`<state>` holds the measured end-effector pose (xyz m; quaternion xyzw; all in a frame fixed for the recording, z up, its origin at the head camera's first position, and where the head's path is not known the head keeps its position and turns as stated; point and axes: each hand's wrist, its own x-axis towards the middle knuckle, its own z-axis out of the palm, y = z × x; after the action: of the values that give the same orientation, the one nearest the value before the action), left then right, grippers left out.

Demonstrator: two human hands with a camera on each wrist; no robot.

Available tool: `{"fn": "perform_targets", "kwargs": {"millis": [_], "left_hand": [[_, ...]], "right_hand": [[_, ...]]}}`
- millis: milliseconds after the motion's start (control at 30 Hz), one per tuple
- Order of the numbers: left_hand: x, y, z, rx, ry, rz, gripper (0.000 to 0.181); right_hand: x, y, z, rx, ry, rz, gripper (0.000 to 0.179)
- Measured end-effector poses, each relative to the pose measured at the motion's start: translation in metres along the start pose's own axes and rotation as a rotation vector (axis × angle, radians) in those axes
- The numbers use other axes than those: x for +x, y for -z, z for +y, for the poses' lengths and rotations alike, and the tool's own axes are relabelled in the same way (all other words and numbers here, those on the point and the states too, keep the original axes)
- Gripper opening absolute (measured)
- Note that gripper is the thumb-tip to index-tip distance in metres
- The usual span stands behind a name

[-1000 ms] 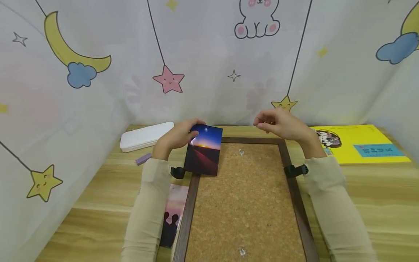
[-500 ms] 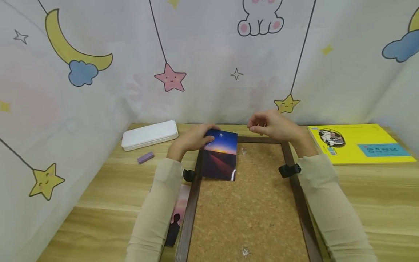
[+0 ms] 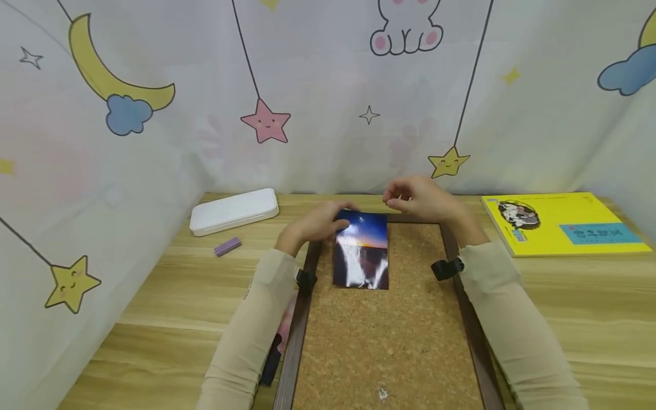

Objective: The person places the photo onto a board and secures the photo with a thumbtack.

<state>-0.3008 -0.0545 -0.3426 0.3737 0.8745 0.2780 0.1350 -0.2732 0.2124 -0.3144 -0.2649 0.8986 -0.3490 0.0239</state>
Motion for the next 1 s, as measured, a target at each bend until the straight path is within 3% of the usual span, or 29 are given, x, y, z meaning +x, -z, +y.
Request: {"fn": "perform_targets", "kwargs": {"millis": [333, 533, 633, 833, 1000], "left_hand": [[0.007, -0.013, 0.008, -0.079, 0.047, -0.057, 0.041], [0.007, -0.015, 0.010, -0.052, 0.047, -0.050, 0.042], [0.006, -0.017, 0.011, -0.021, 0.050, -0.058, 0.043], [0.009, -0.022, 0.016, 0.133, 0.035, -0.055, 0.044], [0.011, -0.024, 0.020, 0.181, 0.065, -0.048, 0.046]], "right_hand": [[0.005, -0.012, 0.004, -0.009, 0.001, -0.037, 0.010], [0.010, -0.021, 0.008, 0.002, -0.002, -0.080, 0.012], [0.010, -0.025, 0.009, 0.018, -0.003, -0.101, 0.011], [0.011, -0.029, 0.011, 0.036, -0.008, -0.137, 0.011], [0.013, -0.032, 0.013, 0.014, 0.001, -0.145, 0.009]]}}
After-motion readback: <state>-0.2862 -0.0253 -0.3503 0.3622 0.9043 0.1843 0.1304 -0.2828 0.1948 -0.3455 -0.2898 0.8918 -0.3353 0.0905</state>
